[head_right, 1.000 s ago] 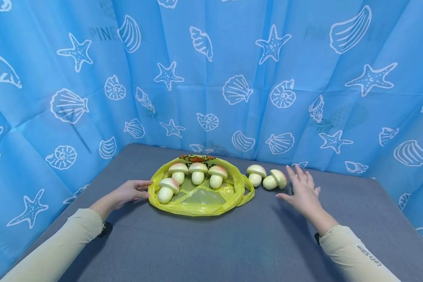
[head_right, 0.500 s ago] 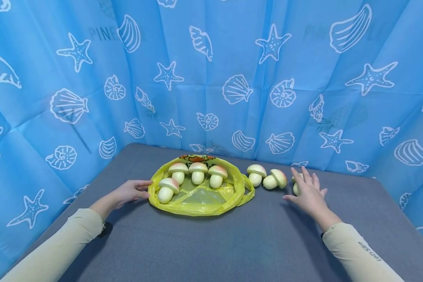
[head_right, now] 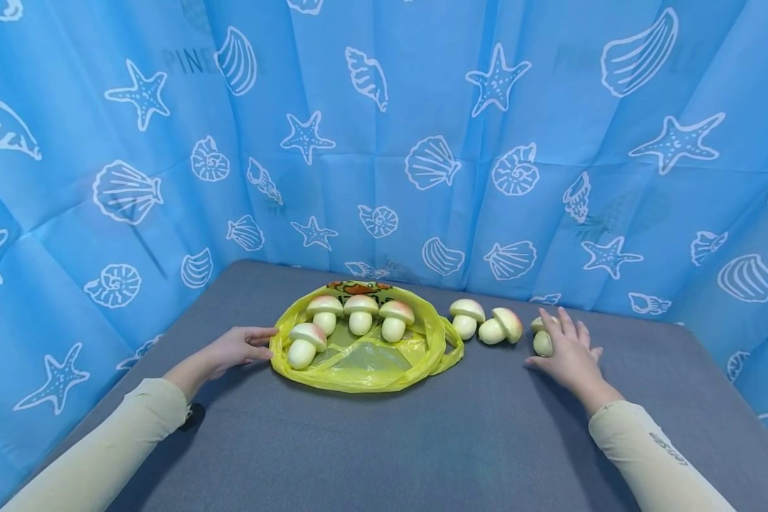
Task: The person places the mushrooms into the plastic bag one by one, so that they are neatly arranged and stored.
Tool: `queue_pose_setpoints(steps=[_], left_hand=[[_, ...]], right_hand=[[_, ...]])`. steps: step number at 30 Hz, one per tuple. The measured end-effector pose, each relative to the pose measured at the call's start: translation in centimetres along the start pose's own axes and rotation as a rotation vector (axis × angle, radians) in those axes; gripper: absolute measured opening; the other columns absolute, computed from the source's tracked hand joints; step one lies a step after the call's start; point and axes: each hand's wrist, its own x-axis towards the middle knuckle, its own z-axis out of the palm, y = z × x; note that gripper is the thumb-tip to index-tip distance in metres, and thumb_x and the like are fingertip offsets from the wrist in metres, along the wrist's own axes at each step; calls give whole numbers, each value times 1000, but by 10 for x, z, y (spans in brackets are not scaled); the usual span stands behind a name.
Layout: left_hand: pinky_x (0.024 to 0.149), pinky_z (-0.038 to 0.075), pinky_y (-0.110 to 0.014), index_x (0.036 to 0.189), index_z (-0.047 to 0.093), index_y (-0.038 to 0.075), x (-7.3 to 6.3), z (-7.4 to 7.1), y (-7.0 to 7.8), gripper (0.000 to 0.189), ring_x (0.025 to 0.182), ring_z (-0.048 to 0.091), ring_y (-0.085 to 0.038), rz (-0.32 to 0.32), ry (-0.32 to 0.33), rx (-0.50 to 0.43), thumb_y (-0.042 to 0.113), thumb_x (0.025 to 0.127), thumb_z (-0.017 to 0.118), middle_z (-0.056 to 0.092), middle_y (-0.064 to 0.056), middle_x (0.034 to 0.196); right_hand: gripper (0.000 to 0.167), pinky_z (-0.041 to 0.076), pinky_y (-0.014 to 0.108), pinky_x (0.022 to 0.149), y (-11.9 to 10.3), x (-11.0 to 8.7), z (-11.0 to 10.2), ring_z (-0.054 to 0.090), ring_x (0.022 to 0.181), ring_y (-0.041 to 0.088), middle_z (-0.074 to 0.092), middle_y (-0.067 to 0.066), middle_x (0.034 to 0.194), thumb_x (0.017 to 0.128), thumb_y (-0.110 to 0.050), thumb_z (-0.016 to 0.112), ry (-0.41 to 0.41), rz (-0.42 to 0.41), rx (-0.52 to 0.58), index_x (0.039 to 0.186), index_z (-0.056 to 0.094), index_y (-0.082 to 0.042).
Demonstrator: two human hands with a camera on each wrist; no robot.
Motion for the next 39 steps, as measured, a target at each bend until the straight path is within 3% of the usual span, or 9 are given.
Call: queue_pose_setpoints(steps=[13, 24, 39], left_hand=[[103, 34, -60, 146, 40, -2, 0, 0, 1, 58, 134, 38, -40, 1, -10, -2, 12, 94, 64, 41, -25, 146], [104, 34, -59, 146, 40, -2, 0, -1, 2, 58, 135, 37, -41, 0, -18, -8, 11, 94, 63, 41, -25, 146], [104, 32, -60, 146, 39, -4, -2, -1, 3, 60, 135, 37, -42, 9, -25, -25, 10, 94, 64, 38, -28, 147]], right_hand=[[97, 11, 85, 86, 8, 6, 3, 6, 127, 69, 3, 40, 150, 79, -14, 77, -16, 30, -14, 151, 15, 3], [90, 28, 77, 87, 12, 11, 4, 24, 114, 72, 10, 47, 142, 81, -5, 74, 4, 10, -17, 148, 17, 10], [88, 31, 72, 90, 5, 5, -2, 29, 117, 66, 18, 48, 137, 79, -4, 75, 36, -15, 34, 145, 19, 16]])
